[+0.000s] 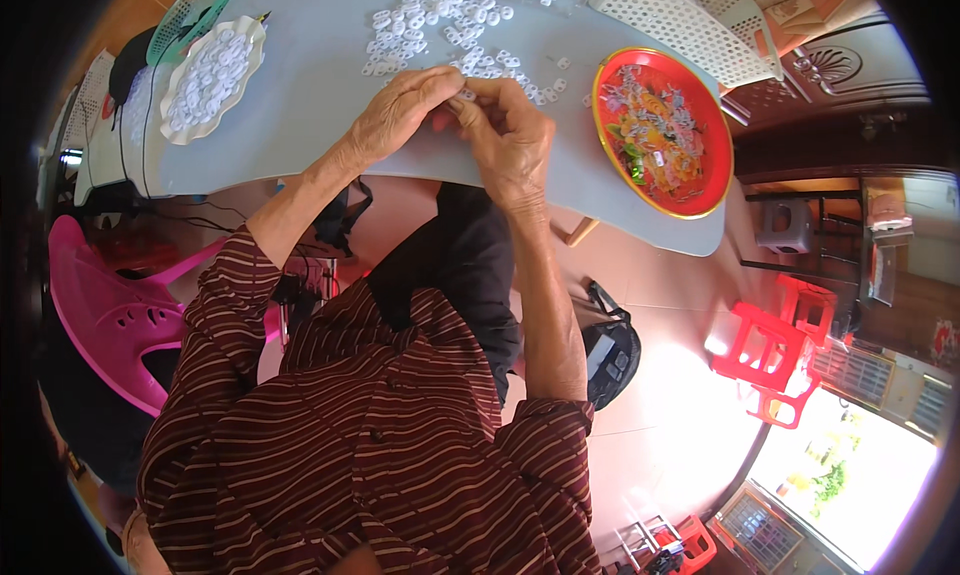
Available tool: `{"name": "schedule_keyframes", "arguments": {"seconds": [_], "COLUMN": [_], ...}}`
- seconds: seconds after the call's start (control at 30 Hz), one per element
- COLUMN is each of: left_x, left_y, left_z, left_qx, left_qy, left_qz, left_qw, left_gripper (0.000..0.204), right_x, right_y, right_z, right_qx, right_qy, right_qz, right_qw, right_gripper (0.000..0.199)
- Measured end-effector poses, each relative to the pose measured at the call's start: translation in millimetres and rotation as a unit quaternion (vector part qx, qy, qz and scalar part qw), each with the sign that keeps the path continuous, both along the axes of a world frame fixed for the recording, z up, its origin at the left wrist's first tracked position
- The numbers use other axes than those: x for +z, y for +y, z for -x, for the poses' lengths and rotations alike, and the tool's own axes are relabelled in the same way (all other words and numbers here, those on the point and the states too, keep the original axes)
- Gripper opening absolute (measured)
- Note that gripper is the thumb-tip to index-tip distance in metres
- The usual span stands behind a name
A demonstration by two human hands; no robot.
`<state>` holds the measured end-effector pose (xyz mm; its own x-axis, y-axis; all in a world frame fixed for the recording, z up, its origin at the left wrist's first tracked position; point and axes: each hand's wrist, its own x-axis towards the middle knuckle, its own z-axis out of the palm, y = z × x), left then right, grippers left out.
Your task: Assembling small white plastic components on a table in a workspace environment.
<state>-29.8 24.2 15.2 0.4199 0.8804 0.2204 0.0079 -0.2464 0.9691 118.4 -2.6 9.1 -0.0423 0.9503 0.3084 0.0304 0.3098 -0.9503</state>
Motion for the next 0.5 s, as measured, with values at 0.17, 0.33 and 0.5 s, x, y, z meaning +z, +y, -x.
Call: {"name": "schedule_keyframes", "arguments": {"seconds": [0.17, 0.33, 0.5], "left_x": [-1, 0, -2], "left_y": [-4, -15, -22], "left_z": [0, 1, -2], "left_qx": [0.004, 0.032, 0.054], "left_qy": [0.02, 0.024, 0.03], "left_qz": [-0.008, -0.012, 0.018], "left_qw": [1.0, 0.999, 0.998], "left_gripper": [0.039, 0.043, 0.043], "right_x": [7, 50, 91], "right_y": [0, 57, 154], "right_z": [-9, -61, -143], "right_qx": [0.021, -0.087, -0.277], "right_qy": [0.028, -0.065, -0.138], "right_qz": [0.029, -0.057, -0.121], "right_qw": [0.999, 0.992, 0.943], "right_gripper": [0.013, 0.011, 0.018]}}
